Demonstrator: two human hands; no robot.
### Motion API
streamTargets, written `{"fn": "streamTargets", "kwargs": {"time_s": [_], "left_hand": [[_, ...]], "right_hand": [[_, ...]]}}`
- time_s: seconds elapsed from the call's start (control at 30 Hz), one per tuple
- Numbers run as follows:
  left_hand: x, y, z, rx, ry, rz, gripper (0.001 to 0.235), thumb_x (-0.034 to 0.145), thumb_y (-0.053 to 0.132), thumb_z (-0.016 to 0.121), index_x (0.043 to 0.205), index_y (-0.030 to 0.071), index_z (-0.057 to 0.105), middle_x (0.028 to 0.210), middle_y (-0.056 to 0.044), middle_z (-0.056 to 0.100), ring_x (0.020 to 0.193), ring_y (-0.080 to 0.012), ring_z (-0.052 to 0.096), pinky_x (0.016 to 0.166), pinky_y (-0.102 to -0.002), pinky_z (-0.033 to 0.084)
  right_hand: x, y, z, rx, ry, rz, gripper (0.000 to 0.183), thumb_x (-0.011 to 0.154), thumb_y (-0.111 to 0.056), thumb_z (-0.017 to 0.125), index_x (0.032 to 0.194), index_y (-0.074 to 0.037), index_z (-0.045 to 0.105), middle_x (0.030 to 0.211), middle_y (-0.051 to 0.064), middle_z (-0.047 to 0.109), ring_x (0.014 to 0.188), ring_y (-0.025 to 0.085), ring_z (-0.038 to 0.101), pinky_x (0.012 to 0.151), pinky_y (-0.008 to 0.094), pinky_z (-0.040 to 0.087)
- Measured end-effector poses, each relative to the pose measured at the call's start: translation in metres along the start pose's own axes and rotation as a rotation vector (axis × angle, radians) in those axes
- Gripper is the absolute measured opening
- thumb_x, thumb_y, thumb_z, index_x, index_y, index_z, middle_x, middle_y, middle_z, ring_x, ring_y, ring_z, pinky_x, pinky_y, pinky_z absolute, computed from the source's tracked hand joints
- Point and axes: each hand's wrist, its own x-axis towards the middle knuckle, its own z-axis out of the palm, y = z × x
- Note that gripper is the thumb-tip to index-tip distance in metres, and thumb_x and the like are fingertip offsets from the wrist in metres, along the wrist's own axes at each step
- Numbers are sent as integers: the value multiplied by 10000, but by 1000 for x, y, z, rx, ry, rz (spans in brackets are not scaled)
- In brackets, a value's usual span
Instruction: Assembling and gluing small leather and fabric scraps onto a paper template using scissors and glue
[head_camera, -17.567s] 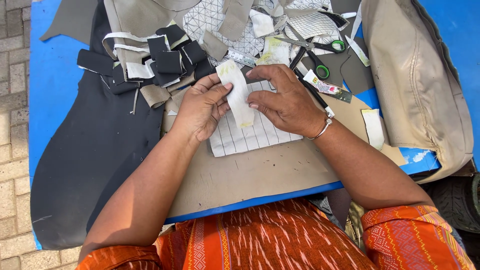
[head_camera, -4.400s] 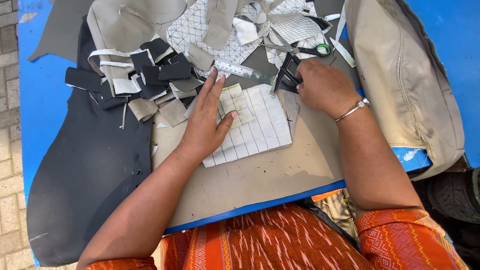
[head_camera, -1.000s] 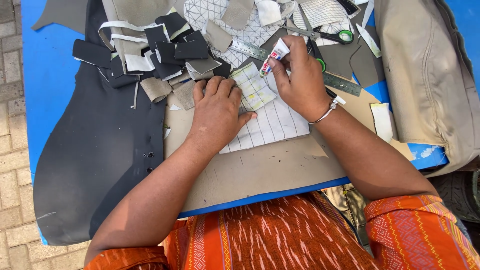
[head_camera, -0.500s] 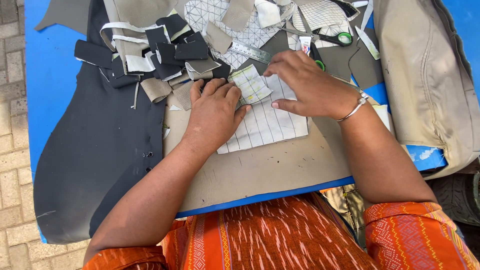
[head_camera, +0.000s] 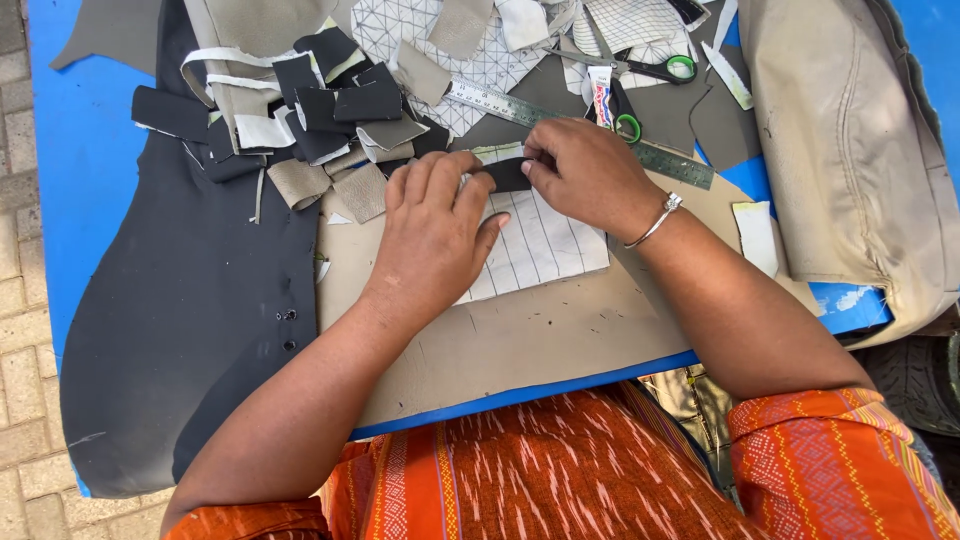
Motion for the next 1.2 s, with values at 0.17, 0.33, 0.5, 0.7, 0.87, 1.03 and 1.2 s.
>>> {"fn": "streamTargets", "kwargs": {"time_s": [0.17,0.33,0.5,0.7,0.87,1.03,1.2], "left_hand": [[-5,18,1,-3,-167,6,503,956,397,717,1307,51,615,1392,-146,498,1357,-310,442,1093,-483,325],[-2,22,4,13,-448,-71,792,988,553,600,1554,32,412,1612,-192,346,1515,-324,276,1194,-547,181],[2,22,2,-12,-563,-128,845,1029,659,417,1581,23,344,1651,-189,289,1551,-312,224,1216,-583,99],[-16,13,37,161,-314,-50,846,1016,699,359,1559,55,433,1638,-87,401,1528,-234,318,1169,-622,234],[-1,16,19,53,-550,-124,812,1035,682,312,1576,80,367,1625,-129,350,1523,-270,288,1183,-697,42],[-1,14,22,79,-504,-108,780,1038,677,317,1564,106,397,1604,-95,393,1504,-239,324,1185,-717,38],[0,14,19,30,-510,-149,750,1046,653,338,1543,101,445,1569,-95,391,1473,-261,379,1219,-689,-13]], "right_hand": [[5,12,16,-117,84,-25,83,948,-207,697,994,-148,660,795,40,623,835,300,660,726,443,517],[9,7,19,-151,124,-50,80,951,-163,677,991,-97,658,799,102,622,847,350,662,731,470,524],[11,9,22,-179,123,-67,82,966,-175,664,1003,-102,654,811,89,617,838,332,665,717,452,522],[7,-7,23,-283,281,-127,297,878,-135,749,1116,-39,599,1062,141,588,964,340,570,838,436,499],[0,-24,25,-314,128,-265,233,1014,-65,520,1148,-4,700,1093,178,635,1054,346,619,871,418,497],[-3,-19,32,-362,132,-313,263,1025,-81,496,1133,6,719,1104,175,655,1068,330,630,891,412,512],[-15,-15,30,-322,68,-257,260,966,-109,490,927,-60,743,1000,100,658,962,301,638,810,413,520]]}}
